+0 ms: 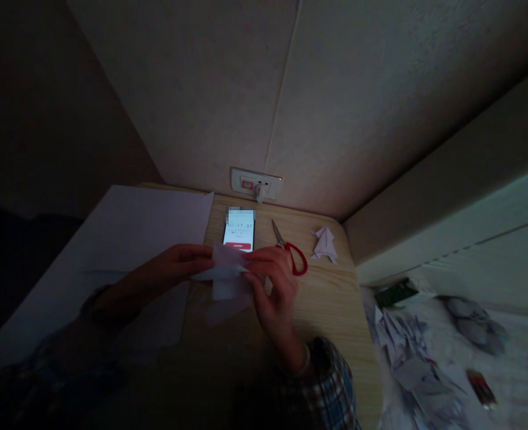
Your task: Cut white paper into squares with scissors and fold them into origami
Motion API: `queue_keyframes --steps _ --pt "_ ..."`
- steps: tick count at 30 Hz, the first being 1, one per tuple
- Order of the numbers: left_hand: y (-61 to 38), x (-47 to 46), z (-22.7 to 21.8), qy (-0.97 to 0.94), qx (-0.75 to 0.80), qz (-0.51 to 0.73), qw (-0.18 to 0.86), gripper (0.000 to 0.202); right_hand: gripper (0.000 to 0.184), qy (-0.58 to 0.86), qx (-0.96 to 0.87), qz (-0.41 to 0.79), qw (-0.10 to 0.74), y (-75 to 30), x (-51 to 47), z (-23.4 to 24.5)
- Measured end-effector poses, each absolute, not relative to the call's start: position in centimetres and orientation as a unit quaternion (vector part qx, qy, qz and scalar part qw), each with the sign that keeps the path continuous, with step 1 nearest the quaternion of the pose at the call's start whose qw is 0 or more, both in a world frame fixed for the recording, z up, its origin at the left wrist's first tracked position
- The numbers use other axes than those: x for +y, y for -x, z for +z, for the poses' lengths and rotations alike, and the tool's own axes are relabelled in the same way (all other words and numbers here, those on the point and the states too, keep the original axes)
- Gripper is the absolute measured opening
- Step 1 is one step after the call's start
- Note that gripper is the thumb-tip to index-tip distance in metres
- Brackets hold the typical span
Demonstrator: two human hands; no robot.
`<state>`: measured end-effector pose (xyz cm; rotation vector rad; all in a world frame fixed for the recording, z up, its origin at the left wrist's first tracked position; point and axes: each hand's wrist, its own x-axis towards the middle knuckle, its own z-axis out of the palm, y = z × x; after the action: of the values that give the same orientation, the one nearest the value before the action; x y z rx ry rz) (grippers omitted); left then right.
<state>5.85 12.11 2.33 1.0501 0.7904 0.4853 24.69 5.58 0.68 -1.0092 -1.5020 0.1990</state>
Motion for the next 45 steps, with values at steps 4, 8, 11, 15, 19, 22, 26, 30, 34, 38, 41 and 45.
queue_keyframes --steps 4,8,11,15,19,22,26,30,34,38,41,45 --pt "-5.8 12.0 2.2 -0.497 0.365 0.241 0.749 0.029 0.008 0.436 -0.672 0.093 0.591 -24.6 5.5 0.6" --pt "-6.0 11.9 2.1 -0.516 0.392 0.262 0.715 0.034 0.010 0.452 -0.683 0.083 0.567 -24.6 5.5 0.8" --pt "-6.2 11.9 2.1 -0.517 0.410 0.273 0.700 0.034 0.011 0.439 -0.716 0.075 0.537 -24.6 5.4 1.0" --pt "-6.4 11.9 1.9 -0.516 0.429 0.295 0.680 0.035 0.012 0.414 -0.775 0.033 0.477 -24.4 5.4 1.2" --pt "-6.5 12.0 1.8 -0.567 0.437 0.317 0.622 0.035 0.013 0.402 -0.814 -0.028 0.418 -23.9 5.4 0.9" --pt "-6.6 11.9 1.9 -0.654 0.433 0.301 0.542 0.033 0.016 0.405 -0.819 -0.015 0.406 -23.7 5.4 0.7" --pt "-6.7 11.6 2.0 -0.744 0.402 0.271 0.459 0.031 0.020 0.440 -0.807 -0.021 0.393 -23.6 5.5 0.4" --pt "-6.7 11.5 1.8 -0.756 0.397 0.256 0.454 0.032 0.020 0.483 -0.782 -0.019 0.394 -23.7 5.7 0.2" --pt "-6.7 11.5 1.7 -0.741 0.388 0.274 0.475 0.035 0.014 0.514 -0.753 0.020 0.409 -23.8 5.8 0.3" --pt "-6.7 11.5 1.8 -0.720 0.376 0.276 0.513 0.038 0.011 0.535 -0.731 0.052 0.421 -23.9 5.8 0.4" --pt "-6.6 11.3 1.9 -0.708 0.376 0.275 0.530 0.041 0.010 0.541 -0.712 0.067 0.441 -23.8 6.0 0.3" --pt "-6.6 11.1 1.8 -0.710 0.371 0.260 0.539 0.047 0.009 0.557 -0.685 0.090 0.460 -23.8 6.1 0.1"
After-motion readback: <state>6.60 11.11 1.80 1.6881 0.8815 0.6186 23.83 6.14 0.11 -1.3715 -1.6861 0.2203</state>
